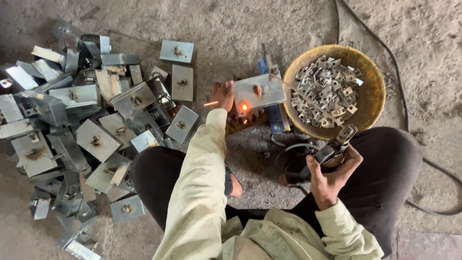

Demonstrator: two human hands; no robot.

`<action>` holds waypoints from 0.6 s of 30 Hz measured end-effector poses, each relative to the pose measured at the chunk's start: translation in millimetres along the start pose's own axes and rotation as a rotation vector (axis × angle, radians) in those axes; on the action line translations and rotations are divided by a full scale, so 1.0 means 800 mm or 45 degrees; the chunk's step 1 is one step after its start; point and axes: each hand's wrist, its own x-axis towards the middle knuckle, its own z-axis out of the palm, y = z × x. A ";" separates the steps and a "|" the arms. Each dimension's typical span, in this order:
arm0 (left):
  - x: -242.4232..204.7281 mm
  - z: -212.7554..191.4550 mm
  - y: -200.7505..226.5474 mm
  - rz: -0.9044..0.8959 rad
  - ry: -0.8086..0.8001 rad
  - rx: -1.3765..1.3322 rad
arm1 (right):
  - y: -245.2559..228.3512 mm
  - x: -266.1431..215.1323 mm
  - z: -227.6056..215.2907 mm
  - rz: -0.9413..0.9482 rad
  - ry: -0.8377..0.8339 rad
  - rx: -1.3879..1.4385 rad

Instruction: The person spot welds small metal plates onto a larger gear and other metal assemblies, picking up components from a pile and using a welding electrode holder.

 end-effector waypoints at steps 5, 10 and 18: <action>-0.034 0.042 -0.070 0.078 0.310 -0.163 | 0.002 0.008 -0.005 0.112 0.061 0.119; -0.104 0.075 -0.071 -0.182 0.482 -0.537 | 0.000 0.014 -0.002 0.240 0.057 0.401; -0.114 0.066 -0.009 -0.456 0.408 -0.748 | 0.000 0.016 -0.001 0.269 0.098 0.558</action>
